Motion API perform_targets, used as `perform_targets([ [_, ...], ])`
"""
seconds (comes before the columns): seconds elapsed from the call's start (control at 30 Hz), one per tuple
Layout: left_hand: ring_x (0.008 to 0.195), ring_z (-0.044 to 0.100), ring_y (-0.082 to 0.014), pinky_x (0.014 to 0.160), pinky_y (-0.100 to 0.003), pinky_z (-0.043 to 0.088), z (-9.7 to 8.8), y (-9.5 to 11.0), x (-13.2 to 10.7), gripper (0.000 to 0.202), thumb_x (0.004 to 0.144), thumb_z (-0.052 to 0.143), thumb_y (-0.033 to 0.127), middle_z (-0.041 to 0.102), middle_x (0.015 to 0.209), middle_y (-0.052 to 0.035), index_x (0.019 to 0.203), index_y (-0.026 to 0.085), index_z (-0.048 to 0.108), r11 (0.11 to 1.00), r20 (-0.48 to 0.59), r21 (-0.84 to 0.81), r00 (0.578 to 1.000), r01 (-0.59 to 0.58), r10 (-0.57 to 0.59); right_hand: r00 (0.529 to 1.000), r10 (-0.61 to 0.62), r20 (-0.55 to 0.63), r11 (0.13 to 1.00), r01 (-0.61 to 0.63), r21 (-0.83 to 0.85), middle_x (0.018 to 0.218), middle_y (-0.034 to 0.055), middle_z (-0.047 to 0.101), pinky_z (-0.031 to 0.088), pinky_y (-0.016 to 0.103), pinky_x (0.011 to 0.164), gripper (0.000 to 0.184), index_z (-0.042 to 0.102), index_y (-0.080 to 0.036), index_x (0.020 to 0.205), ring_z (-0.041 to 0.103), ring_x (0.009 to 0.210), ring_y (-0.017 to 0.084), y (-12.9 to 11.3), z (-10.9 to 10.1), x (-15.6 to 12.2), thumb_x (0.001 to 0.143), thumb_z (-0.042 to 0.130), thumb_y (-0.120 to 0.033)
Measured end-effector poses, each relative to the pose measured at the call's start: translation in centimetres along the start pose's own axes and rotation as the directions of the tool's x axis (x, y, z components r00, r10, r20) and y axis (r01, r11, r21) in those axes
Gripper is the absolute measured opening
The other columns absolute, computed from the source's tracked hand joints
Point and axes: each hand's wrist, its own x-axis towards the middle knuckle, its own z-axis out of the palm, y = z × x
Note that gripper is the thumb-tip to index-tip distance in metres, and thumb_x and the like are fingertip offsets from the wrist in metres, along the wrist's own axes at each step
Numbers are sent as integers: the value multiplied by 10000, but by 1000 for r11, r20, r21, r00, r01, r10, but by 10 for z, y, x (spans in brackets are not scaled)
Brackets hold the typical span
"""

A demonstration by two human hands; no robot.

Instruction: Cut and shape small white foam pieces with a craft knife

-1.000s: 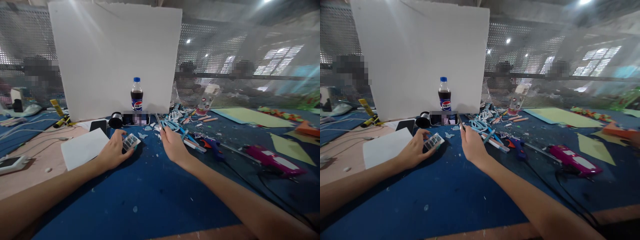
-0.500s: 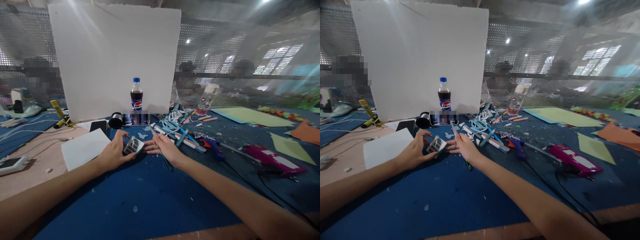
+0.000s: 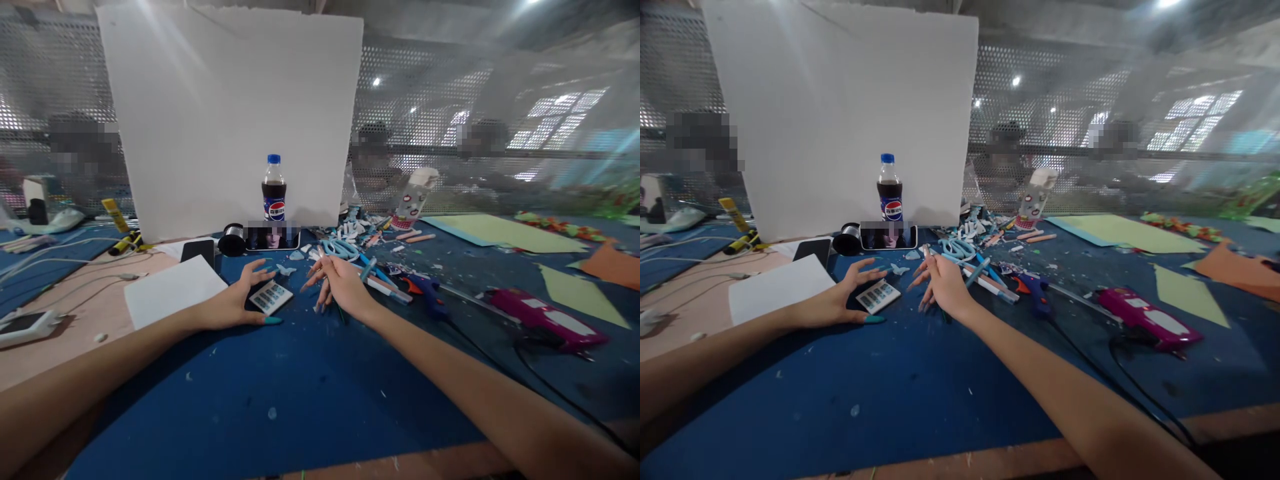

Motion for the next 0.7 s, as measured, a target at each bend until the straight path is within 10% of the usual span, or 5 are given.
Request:
perform_targets([
  [0.4, 1209, 372, -325, 1020, -522, 249, 4, -9, 3, 864, 702, 648, 382, 417, 1258, -187, 1340, 142, 115, 998, -155, 60, 988, -7, 17, 992, -111, 62, 970, 122, -209, 450, -48, 464, 369, 199, 363, 351, 482, -175, 769, 446, 310, 81, -2, 0, -3, 922, 264, -404],
  [0.7, 1261, 318, -317, 1003, -531, 280, 5, -1, 0, 907, 770, 575, 395, 330, 1385, -166, 1381, 203, -68, 990, -14, 139, 999, 33, -32, 991, -128, -26, 948, 115, -295, 689, 49, 646, 408, 259, 515, 378, 401, -200, 687, 560, 520, 125, -3, 4, -5, 914, 269, -471],
])
